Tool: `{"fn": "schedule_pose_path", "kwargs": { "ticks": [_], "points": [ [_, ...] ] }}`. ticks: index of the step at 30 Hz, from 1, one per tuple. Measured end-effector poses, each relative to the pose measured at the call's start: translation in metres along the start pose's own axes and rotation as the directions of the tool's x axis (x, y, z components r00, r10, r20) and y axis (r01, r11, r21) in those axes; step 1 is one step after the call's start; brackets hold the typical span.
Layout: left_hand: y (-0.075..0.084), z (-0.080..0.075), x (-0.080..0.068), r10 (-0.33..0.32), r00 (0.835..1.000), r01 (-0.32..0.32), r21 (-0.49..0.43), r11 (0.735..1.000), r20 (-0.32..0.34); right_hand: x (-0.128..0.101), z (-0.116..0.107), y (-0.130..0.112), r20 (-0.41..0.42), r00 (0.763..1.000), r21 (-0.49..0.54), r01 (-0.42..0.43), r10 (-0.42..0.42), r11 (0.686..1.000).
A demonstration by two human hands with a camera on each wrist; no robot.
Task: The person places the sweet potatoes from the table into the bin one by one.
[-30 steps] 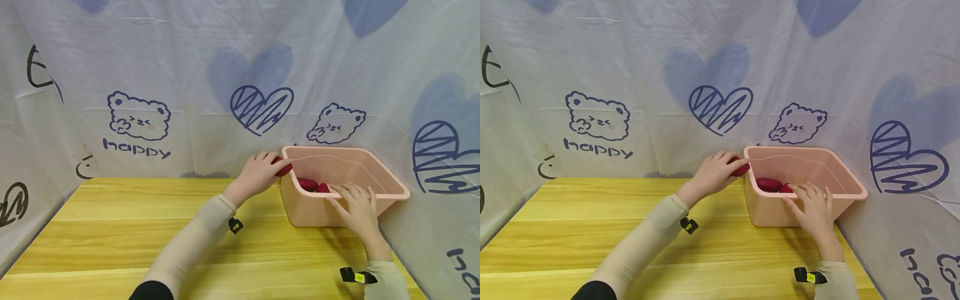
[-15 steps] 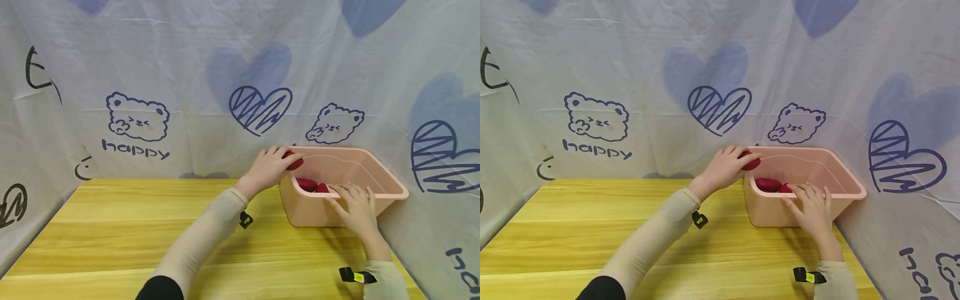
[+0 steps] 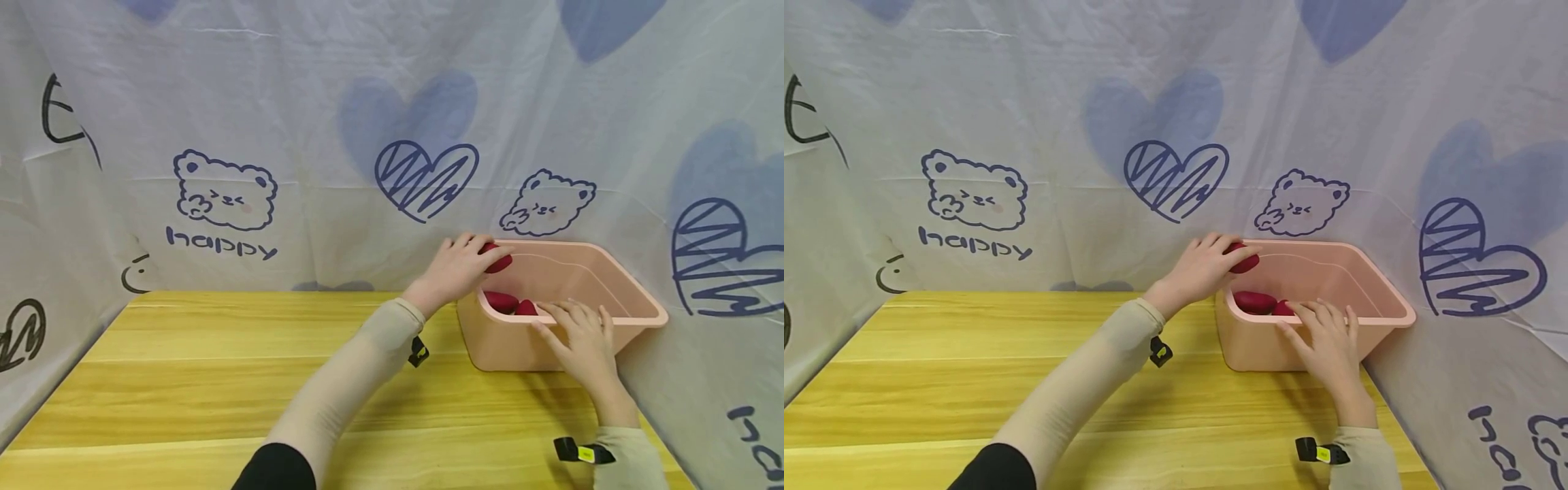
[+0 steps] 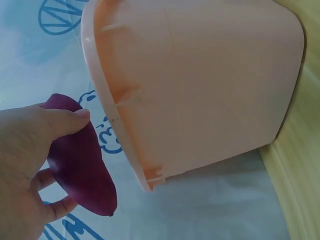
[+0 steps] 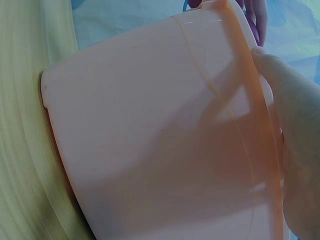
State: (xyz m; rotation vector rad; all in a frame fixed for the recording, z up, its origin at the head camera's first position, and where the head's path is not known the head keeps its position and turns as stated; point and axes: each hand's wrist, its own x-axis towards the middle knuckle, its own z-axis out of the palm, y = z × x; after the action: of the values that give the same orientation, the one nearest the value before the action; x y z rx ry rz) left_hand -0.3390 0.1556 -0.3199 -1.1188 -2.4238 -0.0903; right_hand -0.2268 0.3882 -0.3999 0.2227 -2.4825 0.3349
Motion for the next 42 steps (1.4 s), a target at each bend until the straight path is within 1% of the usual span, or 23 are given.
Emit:
{"fn": "schedule_pose_path", "kwargs": {
  "ticks": [5, 11, 16, 23, 27, 35, 39, 42],
  "points": [
    [0.007, 0.005, 0.010, -0.001, 1.000, 0.001, 0.010, 1.000, 0.005, 0.000, 0.000, 0.001, -0.007, 1.000, 0.000, 0.005, -0.005, 1.000],
    [0.014, 0.008, 0.018, 0.003, 0.999, -0.004, 0.026, 1.000, 0.035, 0.000, 0.000, 0.001, -0.006, 1.000, -0.001, 0.004, -0.004, 1.000],
    [0.021, 0.012, 0.023, 0.013, 1.000, -0.014, 0.026, 1.000, 0.024, 0.000, -0.001, 0.000, -0.004, 1.000, -0.002, 0.003, -0.003, 1.000],
    [0.031, 0.018, 0.032, 0.017, 0.999, -0.018, 0.027, 0.999, 0.037, -0.001, -0.001, 0.001, -0.011, 1.000, -0.008, 0.014, -0.014, 1.000],
    [0.035, 0.024, 0.035, 0.014, 0.999, -0.016, 0.038, 0.999, 0.046, -0.001, 0.000, 0.002, -0.004, 1.000, -0.006, 0.013, -0.013, 1.000],
    [0.040, 0.032, 0.037, 0.019, 0.998, -0.020, 0.021, 1.000, 0.065, 0.000, 0.000, 0.001, 0.001, 1.000, -0.010, 0.009, -0.009, 1.000],
    [0.043, 0.034, 0.039, 0.016, 0.995, -0.016, 0.001, 1.000, 0.093, 0.000, -0.001, 0.000, 0.004, 1.000, -0.007, 0.001, -0.001, 1.000],
    [0.044, 0.035, 0.040, 0.004, 0.994, -0.001, -0.025, 1.000, 0.105, 0.000, -0.002, -0.001, 0.001, 1.000, -0.009, -0.001, 0.001, 1.000]
  ]
}}
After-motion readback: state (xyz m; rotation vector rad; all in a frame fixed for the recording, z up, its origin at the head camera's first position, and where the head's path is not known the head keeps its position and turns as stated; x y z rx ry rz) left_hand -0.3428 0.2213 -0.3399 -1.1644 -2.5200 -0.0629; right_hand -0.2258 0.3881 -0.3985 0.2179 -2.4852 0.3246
